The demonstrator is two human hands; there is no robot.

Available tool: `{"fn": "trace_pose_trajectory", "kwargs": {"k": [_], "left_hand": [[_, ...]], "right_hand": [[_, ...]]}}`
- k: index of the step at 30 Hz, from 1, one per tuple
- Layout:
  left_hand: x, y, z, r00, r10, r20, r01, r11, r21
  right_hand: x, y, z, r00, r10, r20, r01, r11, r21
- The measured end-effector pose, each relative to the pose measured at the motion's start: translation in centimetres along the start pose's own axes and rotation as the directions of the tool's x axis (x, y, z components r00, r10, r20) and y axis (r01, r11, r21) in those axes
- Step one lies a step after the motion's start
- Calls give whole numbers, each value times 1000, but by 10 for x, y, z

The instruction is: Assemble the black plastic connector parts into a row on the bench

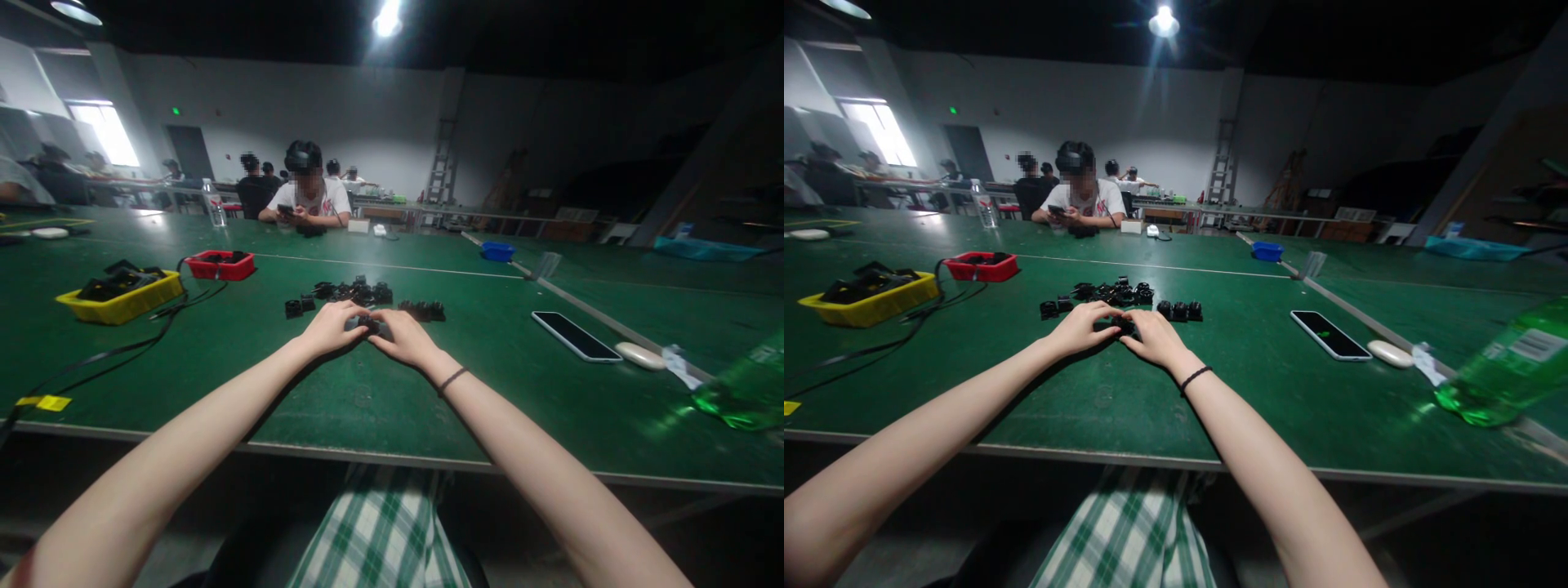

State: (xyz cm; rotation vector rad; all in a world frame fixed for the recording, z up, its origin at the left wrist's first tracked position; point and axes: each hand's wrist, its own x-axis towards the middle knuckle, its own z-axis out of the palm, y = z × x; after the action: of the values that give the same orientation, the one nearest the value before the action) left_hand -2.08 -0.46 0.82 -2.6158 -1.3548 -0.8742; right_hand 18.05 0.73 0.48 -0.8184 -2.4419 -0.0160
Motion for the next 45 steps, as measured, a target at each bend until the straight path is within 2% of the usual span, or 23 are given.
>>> {"fn": "trace_pose_trajectory", "kwargs": {"k": [8,19,45], "left_hand": [[0,-3,6,1000,-18,-22,18,1000,-1],[1,-3,4,998,-63,-26,64,997,48],[1,-5,5,997,-71,-8,71,996,48]], "right_hand": [[0,1,1,1000,-9,14,10,999,-44],[0,2,2,999,49,21,-46,992,-121],[0,4,3,999,34,-8,-34,997,-62]]}}
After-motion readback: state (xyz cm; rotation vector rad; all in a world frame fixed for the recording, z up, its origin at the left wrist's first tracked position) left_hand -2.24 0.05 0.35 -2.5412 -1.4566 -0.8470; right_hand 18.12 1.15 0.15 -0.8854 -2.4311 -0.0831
